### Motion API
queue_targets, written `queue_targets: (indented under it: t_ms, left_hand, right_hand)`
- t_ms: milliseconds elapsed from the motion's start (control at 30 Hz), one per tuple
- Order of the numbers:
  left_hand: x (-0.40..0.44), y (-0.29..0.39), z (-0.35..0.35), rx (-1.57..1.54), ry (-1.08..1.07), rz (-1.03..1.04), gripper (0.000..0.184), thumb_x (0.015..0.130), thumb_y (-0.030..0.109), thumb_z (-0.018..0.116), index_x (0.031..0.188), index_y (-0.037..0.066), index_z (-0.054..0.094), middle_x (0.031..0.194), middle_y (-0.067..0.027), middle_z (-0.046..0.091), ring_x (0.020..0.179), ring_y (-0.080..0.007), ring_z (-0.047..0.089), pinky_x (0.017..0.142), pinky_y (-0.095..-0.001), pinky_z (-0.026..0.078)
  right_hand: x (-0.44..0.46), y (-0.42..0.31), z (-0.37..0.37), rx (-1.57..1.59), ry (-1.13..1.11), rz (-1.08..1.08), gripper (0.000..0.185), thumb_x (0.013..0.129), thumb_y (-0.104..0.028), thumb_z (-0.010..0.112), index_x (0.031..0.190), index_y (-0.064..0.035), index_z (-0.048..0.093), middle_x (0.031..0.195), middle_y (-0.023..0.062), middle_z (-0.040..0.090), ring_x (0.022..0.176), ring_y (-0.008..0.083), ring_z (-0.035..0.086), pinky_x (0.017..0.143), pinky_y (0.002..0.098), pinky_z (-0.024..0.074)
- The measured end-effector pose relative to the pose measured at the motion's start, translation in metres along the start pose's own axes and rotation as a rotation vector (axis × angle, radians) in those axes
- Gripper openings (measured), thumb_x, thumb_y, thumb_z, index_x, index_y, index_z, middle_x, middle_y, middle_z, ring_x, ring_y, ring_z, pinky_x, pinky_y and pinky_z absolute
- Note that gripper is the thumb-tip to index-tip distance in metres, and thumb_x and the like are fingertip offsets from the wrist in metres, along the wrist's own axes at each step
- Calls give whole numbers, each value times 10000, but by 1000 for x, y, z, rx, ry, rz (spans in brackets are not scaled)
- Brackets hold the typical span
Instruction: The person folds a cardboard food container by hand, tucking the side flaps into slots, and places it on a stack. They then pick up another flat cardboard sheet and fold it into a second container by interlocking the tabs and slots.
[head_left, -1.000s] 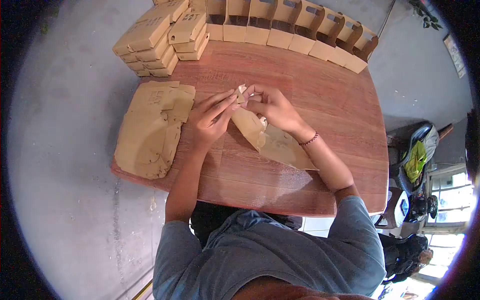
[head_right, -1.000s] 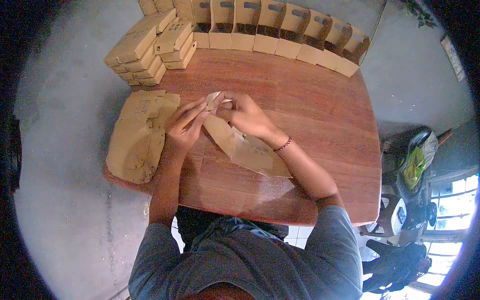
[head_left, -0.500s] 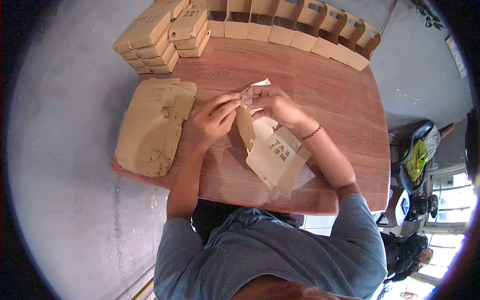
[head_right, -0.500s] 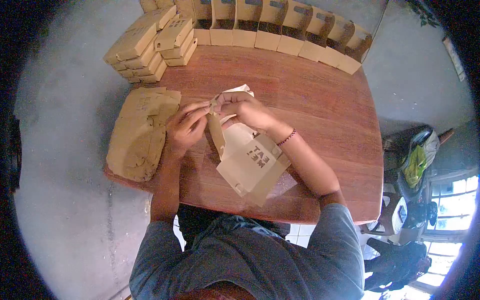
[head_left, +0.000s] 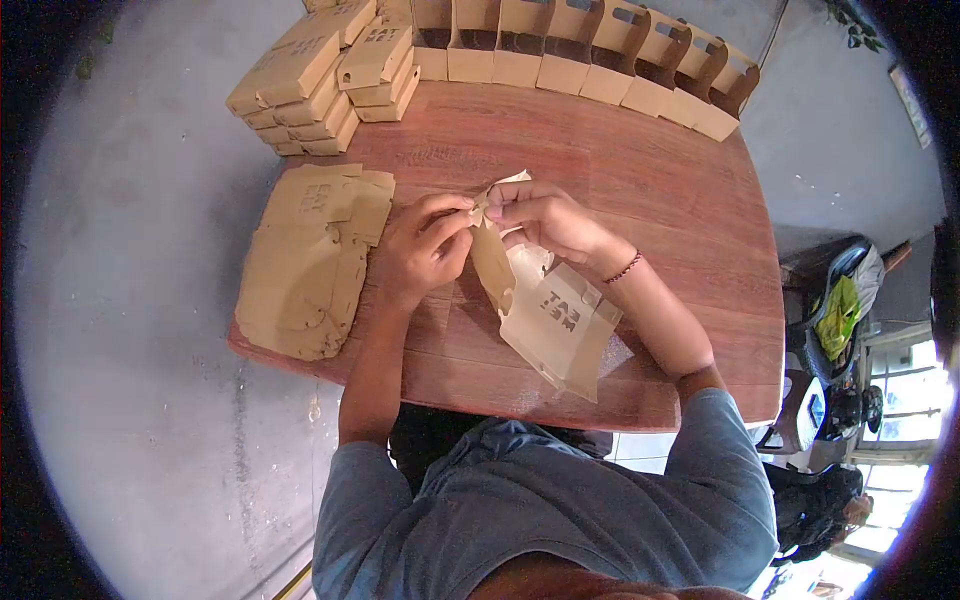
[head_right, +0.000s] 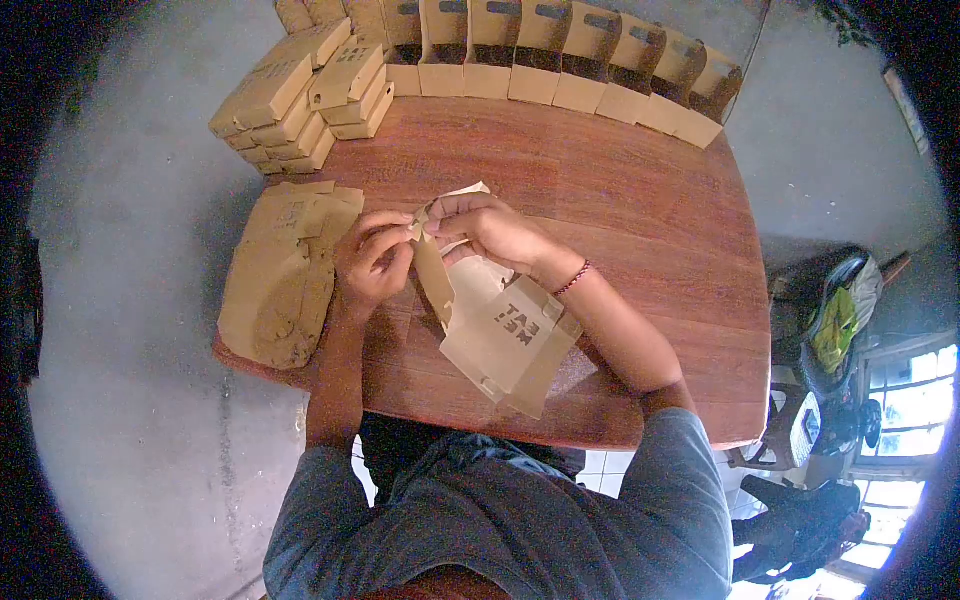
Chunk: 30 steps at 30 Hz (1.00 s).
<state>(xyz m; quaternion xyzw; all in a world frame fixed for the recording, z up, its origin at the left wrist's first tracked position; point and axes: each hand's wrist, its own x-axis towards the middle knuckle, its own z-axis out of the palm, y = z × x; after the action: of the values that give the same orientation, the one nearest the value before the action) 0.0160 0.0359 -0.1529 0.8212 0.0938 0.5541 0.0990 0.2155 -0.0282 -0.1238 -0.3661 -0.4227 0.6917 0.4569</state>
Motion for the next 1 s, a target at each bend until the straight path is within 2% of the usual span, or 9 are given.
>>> queue_targets:
  t_ms: [367, 667, 733, 767, 833, 867, 933, 967, 1000]
  left_hand:
    - [-1, 2, -2, 12, 30, -42, 294, 721, -129, 702, 955, 49, 716, 943, -98, 682, 845, -230, 699, 690, -305, 566]
    - [14, 12, -3, 92, -84, -2, 241, 750, -42, 724, 971, 54, 708, 975, -44, 693, 886, -251, 701, 768, -355, 571]
    - [8, 13, 1, -28, 9, -210, 226, 788, -8, 738, 1005, 27, 686, 992, -96, 695, 918, -262, 702, 808, -355, 566]
    - [2, 9, 3, -26, 9, -210, 226, 788, -8, 738, 1005, 27, 686, 992, -96, 695, 918, -262, 702, 808, -355, 566]
    - [-3, 7, 6, -155, 24, -424, 293, 874, 29, 711, 1142, -1, 598, 1023, -124, 696, 992, -193, 670, 868, -327, 538]
    - [-5, 6, 7, -152, 28, -424, 293, 874, 29, 711, 1142, -1, 598, 1023, -124, 696, 992, -193, 670, 868, -327, 538]
    - [9, 17, 7, -700, 140, -749, 343, 865, 46, 736, 1161, 8, 568, 1045, -106, 695, 1054, -163, 638, 919, -330, 515]
    - [8, 14, 5, -700, 143, -748, 343, 865, 46, 736, 1161, 8, 568, 1045, -106, 695, 1054, -163, 638, 919, -330, 515]
    - [6, 8, 2, -709, 50, -781, 360, 852, 32, 746, 1162, 11, 565, 1047, -101, 688, 1051, -162, 636, 930, -329, 509]
  right_hand:
    - [-3, -10, 5, 55, 68, -23, 90, 938, -91, 619, 983, -18, 643, 952, 34, 657, 848, 111, 642, 766, 263, 551]
    - [-6, -9, 17, -142, 330, -169, 172, 921, -111, 649, 1052, -3, 621, 998, 69, 666, 905, 150, 649, 785, 279, 545]
    - [-5, -8, 22, -330, 382, -191, 243, 919, -103, 646, 1115, 5, 552, 1015, 81, 662, 919, 151, 645, 792, 290, 543]
    - [-4, -3, 23, -330, 380, -192, 243, 919, -103, 646, 1115, 5, 552, 1015, 81, 662, 919, 151, 645, 792, 290, 543]
    - [-3, 5, 27, -431, 330, -476, 293, 908, -80, 635, 1138, 2, 472, 955, 117, 670, 865, 165, 654, 743, 321, 539]
    - [-7, 5, 28, -433, 326, -476, 293, 908, -80, 635, 1138, 2, 472, 955, 117, 670, 865, 165, 654, 743, 321, 539]
    - [-18, -7, 37, -837, 374, -438, 310, 879, -41, 614, 1119, -6, 421, 811, 169, 647, 771, 264, 680, 670, 386, 523]
    - [-19, -6, 38, -839, 372, -439, 310, 879, -41, 614, 1119, -6, 421, 811, 169, 647, 771, 264, 680, 670, 386, 523]
    - [-20, -6, 39, -961, 353, -513, 320, 861, -24, 604, 1116, -6, 412, 759, 194, 624, 732, 333, 667, 632, 421, 508]
